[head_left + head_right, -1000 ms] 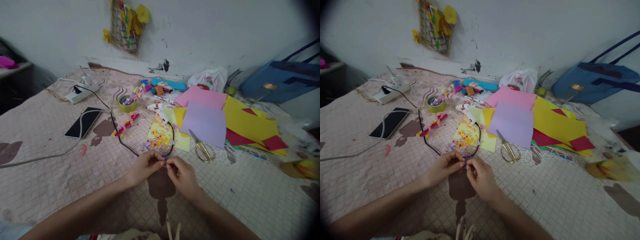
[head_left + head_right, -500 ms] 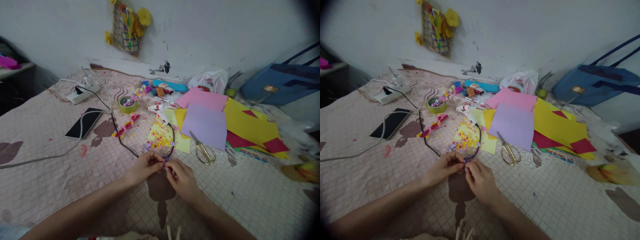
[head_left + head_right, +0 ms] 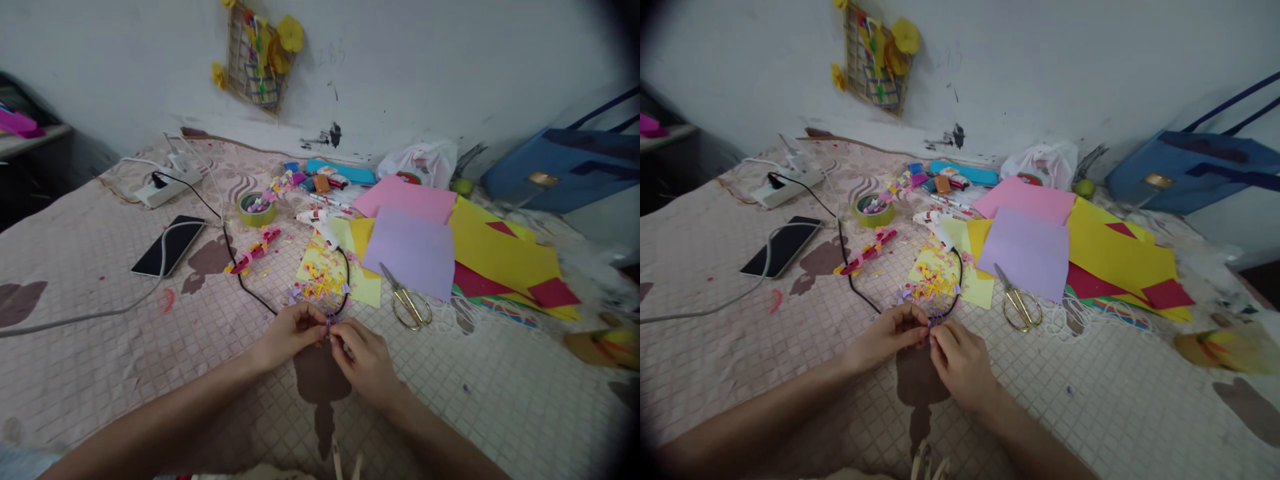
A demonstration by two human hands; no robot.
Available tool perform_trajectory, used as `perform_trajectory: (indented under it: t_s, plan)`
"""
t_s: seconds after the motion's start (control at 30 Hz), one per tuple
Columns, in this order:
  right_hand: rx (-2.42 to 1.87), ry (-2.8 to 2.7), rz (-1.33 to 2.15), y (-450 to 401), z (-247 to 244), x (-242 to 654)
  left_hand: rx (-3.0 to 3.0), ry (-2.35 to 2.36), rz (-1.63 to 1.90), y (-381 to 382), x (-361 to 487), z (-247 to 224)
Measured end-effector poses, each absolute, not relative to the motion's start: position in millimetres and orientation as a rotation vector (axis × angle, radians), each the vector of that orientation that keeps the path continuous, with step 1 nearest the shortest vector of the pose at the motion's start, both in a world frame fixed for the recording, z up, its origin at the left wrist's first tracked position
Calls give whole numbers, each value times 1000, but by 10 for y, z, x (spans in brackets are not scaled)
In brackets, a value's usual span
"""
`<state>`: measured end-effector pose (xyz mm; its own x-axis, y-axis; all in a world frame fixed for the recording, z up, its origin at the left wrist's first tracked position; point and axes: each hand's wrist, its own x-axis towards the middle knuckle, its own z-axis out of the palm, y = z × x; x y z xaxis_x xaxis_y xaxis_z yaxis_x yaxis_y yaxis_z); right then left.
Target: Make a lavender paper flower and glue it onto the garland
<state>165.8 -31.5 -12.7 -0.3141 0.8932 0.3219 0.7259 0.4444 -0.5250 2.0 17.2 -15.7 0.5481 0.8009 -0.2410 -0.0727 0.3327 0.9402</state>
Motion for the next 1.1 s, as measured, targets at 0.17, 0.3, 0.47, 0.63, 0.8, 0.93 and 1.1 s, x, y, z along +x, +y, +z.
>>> perform_trajectory:
  t_s: [0.17,0.3,0.47,0.63,0.8,0.93,1.1]
  plan:
    - [-1375,-2107,416,-320,-138,1661,1087,800,662,164,15,-146]
    - [-1364,-2092,426,-328,-160,1668,1097,793,664,164,13,-134]
    - [-1361,-2016,529,-321,-156,1665,1092,826,647,162,14,-142]
    - [-1373,-1630,1057,-307,-137,1643,1090,811,652,167,13,-145]
    - [-1325,-1339,1400,-287,-121,1633,1089,822,644,170,12,-122]
    - [-1299,-1270,1509,-265,-99,1632,1097,830,644,159,17,-124]
    - [-1286,-1216,1554,-256,-117,1629,1107,855,659,149,28,-129]
